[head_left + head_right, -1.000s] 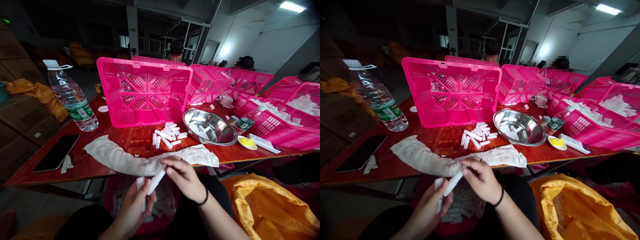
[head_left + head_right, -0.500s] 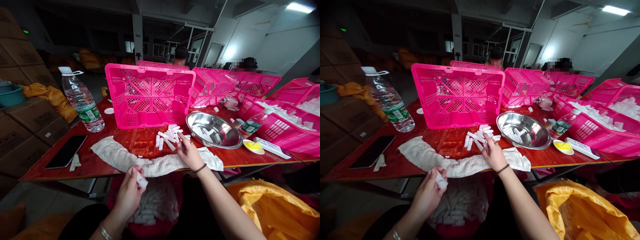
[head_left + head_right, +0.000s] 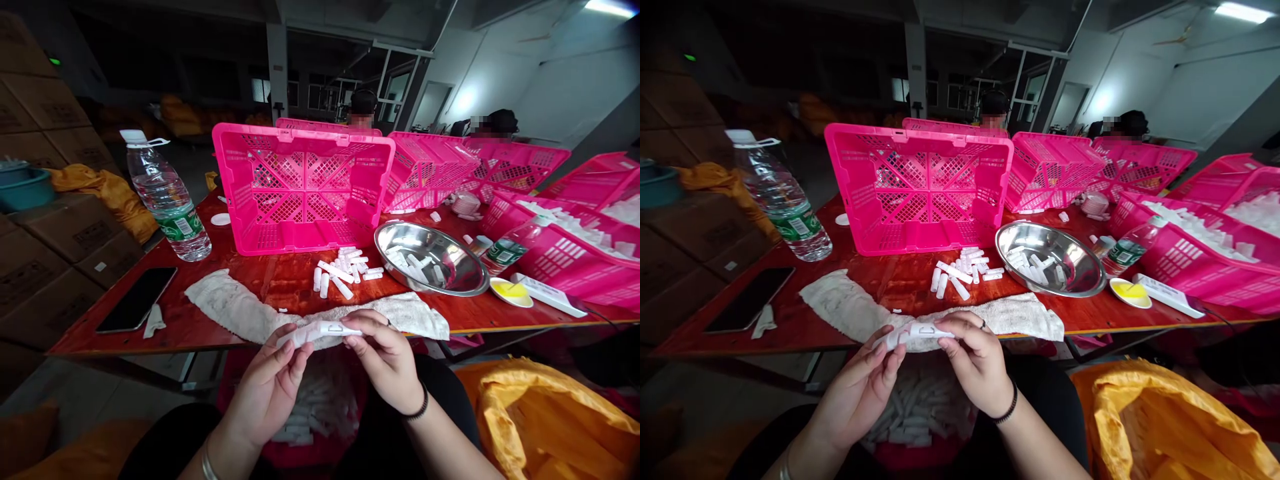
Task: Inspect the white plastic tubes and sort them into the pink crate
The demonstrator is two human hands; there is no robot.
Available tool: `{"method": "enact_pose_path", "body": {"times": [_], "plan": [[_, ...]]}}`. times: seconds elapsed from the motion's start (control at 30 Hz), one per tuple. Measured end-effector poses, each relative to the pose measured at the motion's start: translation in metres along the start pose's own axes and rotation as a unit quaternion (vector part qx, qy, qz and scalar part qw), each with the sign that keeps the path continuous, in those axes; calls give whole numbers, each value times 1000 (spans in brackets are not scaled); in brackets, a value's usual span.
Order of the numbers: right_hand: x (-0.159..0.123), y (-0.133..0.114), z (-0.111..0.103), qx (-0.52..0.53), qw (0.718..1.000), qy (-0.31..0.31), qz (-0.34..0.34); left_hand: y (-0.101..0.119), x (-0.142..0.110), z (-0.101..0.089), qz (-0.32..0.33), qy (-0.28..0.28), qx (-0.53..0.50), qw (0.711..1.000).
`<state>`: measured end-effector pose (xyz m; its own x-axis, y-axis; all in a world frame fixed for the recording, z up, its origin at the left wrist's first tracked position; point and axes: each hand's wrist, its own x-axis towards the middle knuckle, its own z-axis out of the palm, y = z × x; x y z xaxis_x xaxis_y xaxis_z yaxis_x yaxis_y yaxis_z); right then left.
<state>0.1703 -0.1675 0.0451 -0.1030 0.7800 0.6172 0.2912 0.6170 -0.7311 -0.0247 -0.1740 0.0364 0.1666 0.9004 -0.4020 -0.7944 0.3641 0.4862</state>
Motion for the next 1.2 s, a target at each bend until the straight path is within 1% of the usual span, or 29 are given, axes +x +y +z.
{"method": "enact_pose_path", "body": {"times": [0.03, 0.1, 0.13, 0.17, 0.2, 0.23, 0.27, 0.3, 0.33, 0.37, 0.4, 0.43, 0.5, 0.57, 0.6, 0.63, 0.7, 0.77, 0.83, 0.9, 0.93, 0.97, 1.0, 1.07, 1.1, 1.13, 1.2], "plan": [[1, -2, -3, -2, 1000, -20, -5, 0, -1, -1, 12, -6, 19, 1000], [3, -5, -8, -4, 996, -92, -8, 0, -2, -5, 52, -29, 98, 993], [4, -7, -9, 4, 991, -133, 8, -1, -3, -7, 81, -48, 156, 983], [4, -9, -9, 22, 985, -169, 40, -2, -5, -8, 116, -67, 223, 966], [4, -10, -8, 51, 976, -192, 87, -3, -6, -8, 155, -84, 292, 940], [4, -10, -6, 89, 966, -198, 144, -3, -7, -8, 201, -96, 351, 909], [3, -10, -3, 132, 954, -185, 198, -3, -7, -8, 247, -102, 396, 879], [3, -10, 1, 172, 942, -158, 239, -3, -8, -7, 286, -101, 426, 852], [3, -10, 4, 203, 934, -127, 264, -2, -8, -6, 315, -95, 447, 832], [3, -10, 6, 221, 931, -95, 274, -2, -8, -5, 332, -85, 459, 820], [3, -9, 8, 227, 932, -68, 274, -1, -7, -4, 336, -73, 466, 815], [3, -9, 9, 223, 936, -50, 267, -1, -7, -4, 320, -63, 473, 819], [5, -7, 7, 203, 946, -37, 248, -1, -6, -5, 245, -62, 468, 847], [6, -5, 5, 195, 951, -47, 235, -2, -6, -5, 151, -94, 444, 878], [6, -5, 5, 194, 951, -56, 233, -2, -7, -5, 120, -109, 433, 887], [6, -5, 5, 190, 952, -61, 230, -3, -7, -6, 110, -113, 429, 889], [4, -6, 7, 153, 964, -60, 210, -6, -7, -8, 139, -92, 440, 882], [0, -7, 10, 77, 983, -64, 157, -8, -5, -12, 177, -55, 450, 873], [-5, -7, 12, 17, 990, -102, 97, -10, -3, -19, 183, -42, 443, 877], [-8, -4, 12, 2, 986, -155, 64, -11, 0, -25, 161, -48, 424, 890], [-8, -2, 12, 5, 984, -164, 64, -11, 1, -27, 147, -51, 416, 896], [-8, 1, 13, 12, 985, -156, 73, -11, 2, -28, 139, -49, 409, 901], [-7, 3, 14, 28, 987, -131, 90, -11, 2, -28, 136, -41, 402, 904], [-5, 7, 19, 86, 985, -54, 141, -11, 3, -24, 146, -23, 394, 907], [-4, 8, 23, 126, 978, -21, 165, -11, 3, -22, 155, -14, 394, 906], [-2, 9, 26, 165, 969, 0, 182, -11, 3, -19, 162, -11, 398, 903], [0, 10, 29, 216, 957, -1, 195, -11, 4, -15, 173, -16, 415, 893]]}}
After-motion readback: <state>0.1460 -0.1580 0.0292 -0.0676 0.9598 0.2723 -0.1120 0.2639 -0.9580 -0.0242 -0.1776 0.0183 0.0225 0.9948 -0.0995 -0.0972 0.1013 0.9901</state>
